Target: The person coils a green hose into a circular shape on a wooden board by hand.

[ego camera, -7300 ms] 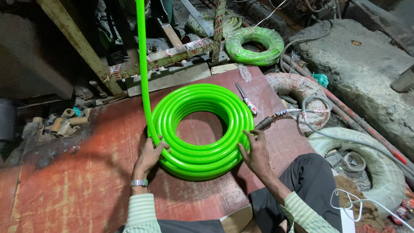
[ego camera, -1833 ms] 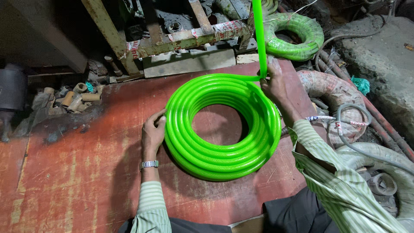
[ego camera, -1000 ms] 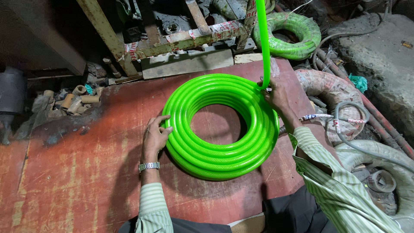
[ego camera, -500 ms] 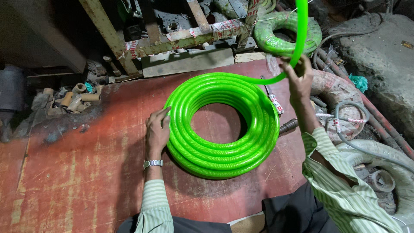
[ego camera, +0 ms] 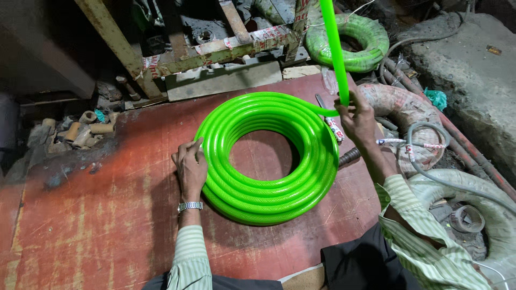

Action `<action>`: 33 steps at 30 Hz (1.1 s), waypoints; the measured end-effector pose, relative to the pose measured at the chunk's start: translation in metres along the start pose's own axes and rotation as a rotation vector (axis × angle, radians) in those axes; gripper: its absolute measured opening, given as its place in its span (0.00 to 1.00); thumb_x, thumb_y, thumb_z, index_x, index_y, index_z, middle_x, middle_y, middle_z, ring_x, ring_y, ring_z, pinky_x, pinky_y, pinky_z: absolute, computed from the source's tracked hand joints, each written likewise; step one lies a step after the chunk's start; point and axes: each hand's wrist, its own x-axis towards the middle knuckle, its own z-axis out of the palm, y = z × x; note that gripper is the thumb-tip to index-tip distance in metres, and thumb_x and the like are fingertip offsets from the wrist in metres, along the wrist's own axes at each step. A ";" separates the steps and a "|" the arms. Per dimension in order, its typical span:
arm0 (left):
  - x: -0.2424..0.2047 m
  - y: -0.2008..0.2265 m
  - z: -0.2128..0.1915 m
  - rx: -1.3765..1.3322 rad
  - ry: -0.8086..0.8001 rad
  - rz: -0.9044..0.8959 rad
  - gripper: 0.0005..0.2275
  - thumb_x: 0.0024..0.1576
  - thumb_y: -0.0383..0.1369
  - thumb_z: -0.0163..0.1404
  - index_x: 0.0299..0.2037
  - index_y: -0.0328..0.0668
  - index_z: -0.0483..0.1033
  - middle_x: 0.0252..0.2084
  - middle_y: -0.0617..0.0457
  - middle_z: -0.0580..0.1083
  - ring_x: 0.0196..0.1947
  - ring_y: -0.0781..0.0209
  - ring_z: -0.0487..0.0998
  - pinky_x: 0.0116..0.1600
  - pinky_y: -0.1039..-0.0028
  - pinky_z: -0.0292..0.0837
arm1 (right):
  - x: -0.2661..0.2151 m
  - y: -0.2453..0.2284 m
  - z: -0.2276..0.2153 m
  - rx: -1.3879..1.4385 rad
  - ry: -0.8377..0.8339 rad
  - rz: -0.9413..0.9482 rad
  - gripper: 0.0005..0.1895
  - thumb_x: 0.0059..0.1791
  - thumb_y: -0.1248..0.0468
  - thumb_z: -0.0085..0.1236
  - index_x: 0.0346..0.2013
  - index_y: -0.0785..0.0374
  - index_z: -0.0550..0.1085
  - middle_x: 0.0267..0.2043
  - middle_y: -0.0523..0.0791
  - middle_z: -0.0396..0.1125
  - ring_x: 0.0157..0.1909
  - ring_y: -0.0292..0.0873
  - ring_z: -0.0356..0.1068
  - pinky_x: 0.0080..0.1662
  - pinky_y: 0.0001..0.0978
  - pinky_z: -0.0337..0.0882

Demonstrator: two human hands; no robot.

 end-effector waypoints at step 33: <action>-0.019 0.021 -0.008 0.001 0.120 -0.034 0.09 0.58 0.34 0.55 0.48 0.57 0.83 0.47 0.54 0.74 0.55 0.56 0.74 0.63 0.66 0.59 | -0.105 -0.010 0.023 -0.228 0.007 -0.237 0.25 0.45 0.78 0.55 0.58 0.72 0.68 0.51 0.62 0.66 0.53 0.71 0.67 0.53 0.62 0.71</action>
